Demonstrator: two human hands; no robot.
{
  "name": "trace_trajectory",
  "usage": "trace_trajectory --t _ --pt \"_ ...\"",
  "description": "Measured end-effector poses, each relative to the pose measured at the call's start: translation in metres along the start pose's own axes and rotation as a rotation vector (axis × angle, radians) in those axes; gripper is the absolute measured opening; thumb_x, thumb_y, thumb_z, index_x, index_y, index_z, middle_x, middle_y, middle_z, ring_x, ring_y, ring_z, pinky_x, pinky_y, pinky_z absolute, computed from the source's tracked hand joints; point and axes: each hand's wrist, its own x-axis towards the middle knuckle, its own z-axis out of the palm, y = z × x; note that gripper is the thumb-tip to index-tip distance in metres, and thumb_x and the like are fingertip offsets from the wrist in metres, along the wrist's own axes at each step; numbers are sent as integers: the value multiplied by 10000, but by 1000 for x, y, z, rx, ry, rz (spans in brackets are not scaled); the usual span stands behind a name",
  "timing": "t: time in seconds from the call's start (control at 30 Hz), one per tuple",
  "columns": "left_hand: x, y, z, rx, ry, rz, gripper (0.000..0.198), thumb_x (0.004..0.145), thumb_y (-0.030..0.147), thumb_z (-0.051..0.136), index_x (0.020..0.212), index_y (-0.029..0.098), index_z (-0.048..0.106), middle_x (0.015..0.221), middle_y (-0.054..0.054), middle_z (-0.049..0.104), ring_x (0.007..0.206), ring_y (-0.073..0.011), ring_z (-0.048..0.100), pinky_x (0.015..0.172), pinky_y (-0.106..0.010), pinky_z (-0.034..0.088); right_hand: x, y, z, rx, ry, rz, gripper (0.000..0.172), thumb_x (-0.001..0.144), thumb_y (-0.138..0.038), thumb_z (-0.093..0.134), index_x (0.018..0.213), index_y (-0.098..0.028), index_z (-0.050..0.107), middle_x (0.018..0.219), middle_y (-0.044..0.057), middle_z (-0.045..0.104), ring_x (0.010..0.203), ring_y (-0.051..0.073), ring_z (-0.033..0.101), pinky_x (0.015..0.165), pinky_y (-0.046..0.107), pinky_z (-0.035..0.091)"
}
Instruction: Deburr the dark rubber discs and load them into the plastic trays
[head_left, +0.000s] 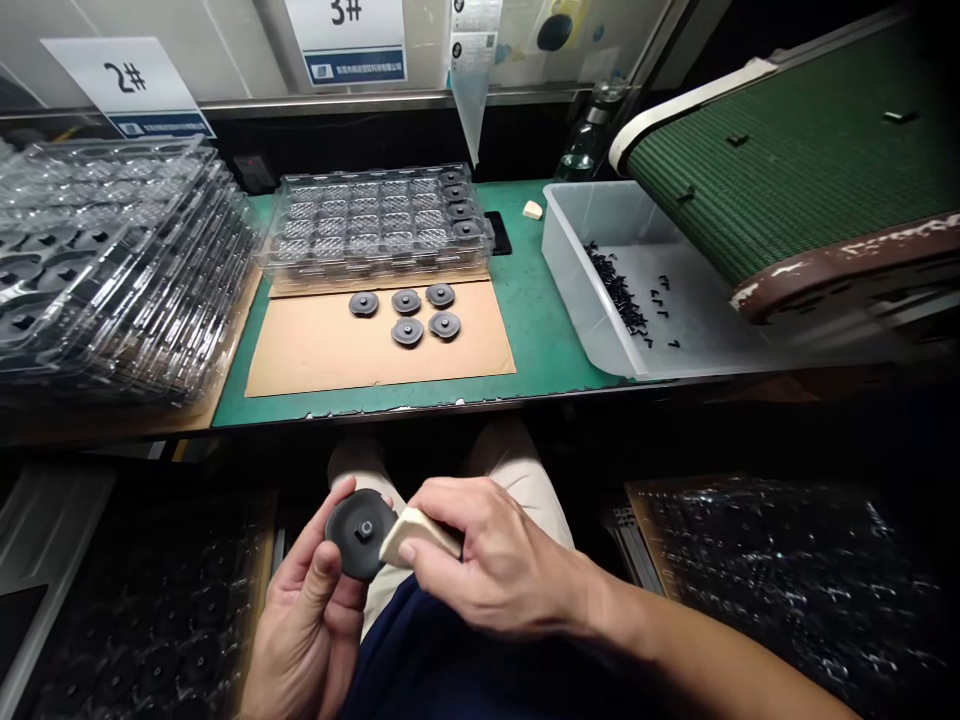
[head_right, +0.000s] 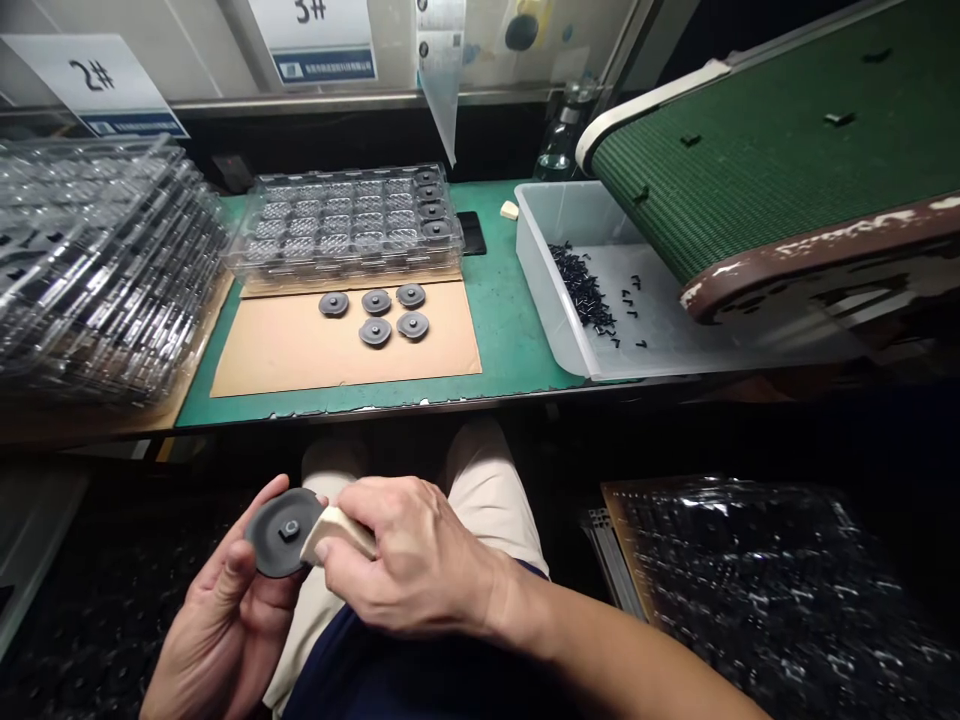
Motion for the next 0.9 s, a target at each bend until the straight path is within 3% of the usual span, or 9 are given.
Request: trace_trajectory --t 0.07,0.17,0.33,0.47,0.53,0.67,0.77,0.9 --pt "-1 1 0 9 5 -9 576 759 410 906 1300 286 752 1305 -106 757 1272 -296 667 993 -255 552 0 -2 1 1 7 4 207 977 -204 566 777 -165 532 720 -25 482 637 98 417 604 242 303" --pt "-3 0 0 31 7 5 606 726 385 932 1297 299 751 1335 -105 742 1280 -303 660 999 -269 547 0 -3 3 -110 135 -46 228 993 -212 510 773 -158 531 759 -1 494 695 115 429 666 265 318" --pt "-4 0 1 21 13 73 632 687 371 956 1286 342 756 1269 -76 777 1263 -320 670 1006 -297 552 1 -4 5 107 -50 53 233 981 -230 565 762 -164 520 694 -36 467 605 86 408 563 221 300" --pt "-2 2 -3 47 -26 -20 645 685 391 953 1294 308 756 1315 -107 752 1299 -350 639 990 -307 564 4 4 6 -167 131 -120 156 1024 -209 532 983 -155 673 874 30 578 785 139 507 719 266 375" --pt "-1 3 -4 47 -50 -71 651 680 416 953 1288 282 762 1302 -128 755 1272 -358 659 970 -307 578 5 6 6 -245 151 -192 162 1029 -209 534 1075 -158 681 937 52 597 829 158 516 758 291 378" --pt "0 2 -3 24 14 8 607 717 401 934 1290 300 760 1311 -103 755 1254 -322 678 987 -284 566 2 1 6 -65 51 -35 208 980 -206 569 778 -158 560 728 -14 503 647 106 429 615 259 312" --pt "0 1 -5 20 6 10 582 750 421 906 1298 295 756 1307 -105 757 1274 -338 663 996 -317 574 0 -2 4 21 -25 34 192 991 -202 580 803 -164 590 711 -33 503 623 93 432 589 241 305" --pt "0 1 -6 26 -81 -85 539 806 457 855 1291 239 763 1330 -138 740 1298 -354 642 1018 -332 564 2 1 6 -252 151 -129 152 1023 -216 527 1020 -172 672 873 33 576 784 151 511 724 281 371"
